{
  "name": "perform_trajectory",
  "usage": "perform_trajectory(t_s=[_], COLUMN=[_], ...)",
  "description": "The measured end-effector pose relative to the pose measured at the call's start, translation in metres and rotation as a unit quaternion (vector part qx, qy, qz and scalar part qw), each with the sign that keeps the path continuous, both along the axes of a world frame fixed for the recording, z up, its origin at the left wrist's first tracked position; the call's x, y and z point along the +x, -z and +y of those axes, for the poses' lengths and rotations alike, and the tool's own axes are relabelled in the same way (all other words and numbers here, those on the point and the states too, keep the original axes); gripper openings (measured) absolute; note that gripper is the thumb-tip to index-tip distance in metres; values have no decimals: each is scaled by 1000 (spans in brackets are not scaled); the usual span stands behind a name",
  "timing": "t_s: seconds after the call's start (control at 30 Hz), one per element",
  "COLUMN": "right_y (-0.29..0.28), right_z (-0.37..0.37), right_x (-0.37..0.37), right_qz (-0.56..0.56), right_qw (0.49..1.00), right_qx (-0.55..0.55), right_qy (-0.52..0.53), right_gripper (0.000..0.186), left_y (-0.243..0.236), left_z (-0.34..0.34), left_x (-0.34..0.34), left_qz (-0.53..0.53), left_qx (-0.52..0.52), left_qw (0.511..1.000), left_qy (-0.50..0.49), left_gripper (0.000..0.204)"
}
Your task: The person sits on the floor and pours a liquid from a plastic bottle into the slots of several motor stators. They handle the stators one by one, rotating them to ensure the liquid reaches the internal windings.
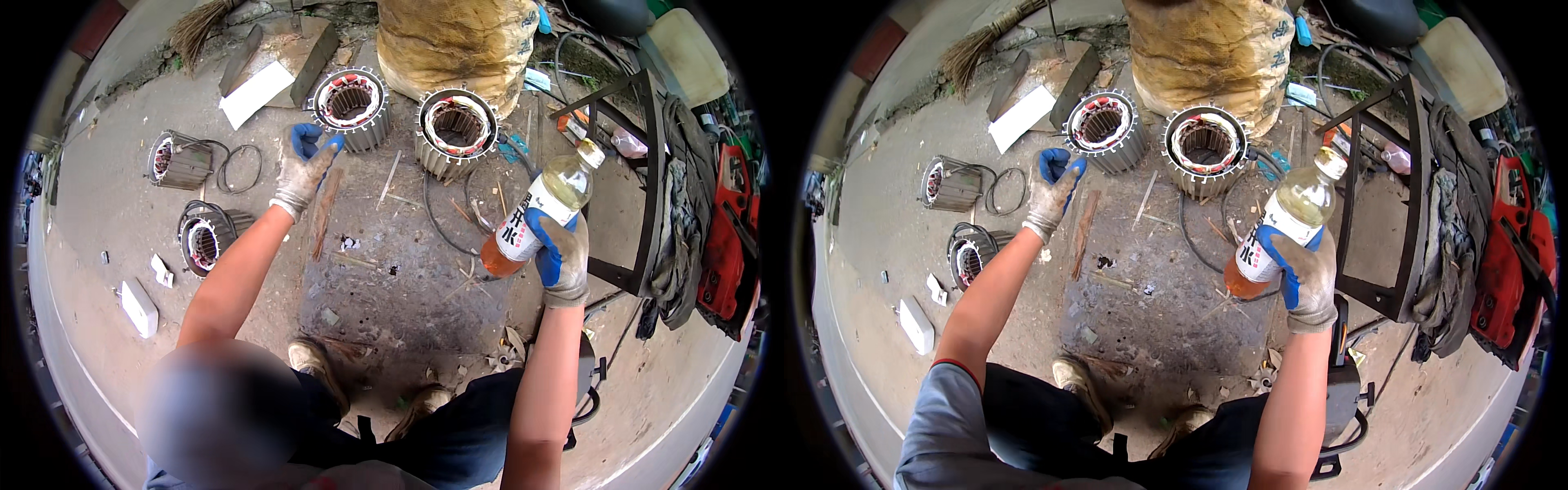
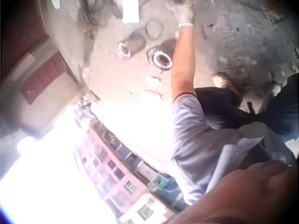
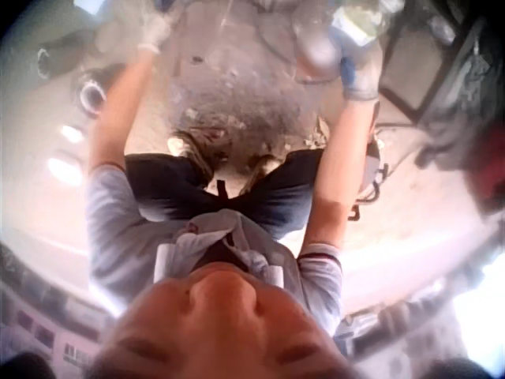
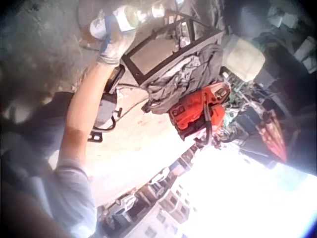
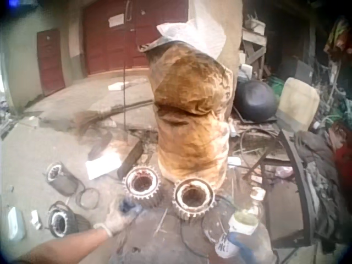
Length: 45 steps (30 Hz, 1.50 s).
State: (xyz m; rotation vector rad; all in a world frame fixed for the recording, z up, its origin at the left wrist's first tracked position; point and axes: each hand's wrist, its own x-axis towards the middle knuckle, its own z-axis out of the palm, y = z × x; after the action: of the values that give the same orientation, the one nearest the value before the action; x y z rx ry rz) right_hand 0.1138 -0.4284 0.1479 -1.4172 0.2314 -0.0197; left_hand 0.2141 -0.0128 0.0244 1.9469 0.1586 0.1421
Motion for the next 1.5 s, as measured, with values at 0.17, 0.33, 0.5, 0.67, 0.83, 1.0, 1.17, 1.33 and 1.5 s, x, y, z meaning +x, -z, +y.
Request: perform_trajectory(t_s=[0.17,0.33,0.5,0.67,0.83,1.0,1.17,1.33,1.5], right_y=[-3,-17,-30,-39,-46,-49,-48,-39,-39], right_z=[23,29,30,32,32,31,20,24,31], right_x=[-45,-67,-79,-94,-99,-103,-107,-102,-83], right_qz=[-25,22,37,32,41,23,54,23,16], right_qw=[996,999,999,998,998,999,998,999,997], right_qx=[59,1,-26,18,-51,-25,-30,-13,-14], right_qy=[62,39,17,58,20,10,4,-41,-72], right_gripper=[77,79,83,71,86,66,56,49,46], left_y=[39,26,49,41,23,19,-4,23,8], left_z=[50,4,27,17,-12,-14,-58,-70,-112], left_x=[34,59,86,84,55,42,24,11,-17], left_qz=[55,88,29,-98,57,31,58,92,11], left_qx=[61,8,54,165,114,161,102,163,234], left_qw=[996,984,982,968,983,974,992,979,959], left_qy=[29,152,178,160,134,159,43,-84,-162], left_gripper=[140,101,78,79,97,101,90,98,111])
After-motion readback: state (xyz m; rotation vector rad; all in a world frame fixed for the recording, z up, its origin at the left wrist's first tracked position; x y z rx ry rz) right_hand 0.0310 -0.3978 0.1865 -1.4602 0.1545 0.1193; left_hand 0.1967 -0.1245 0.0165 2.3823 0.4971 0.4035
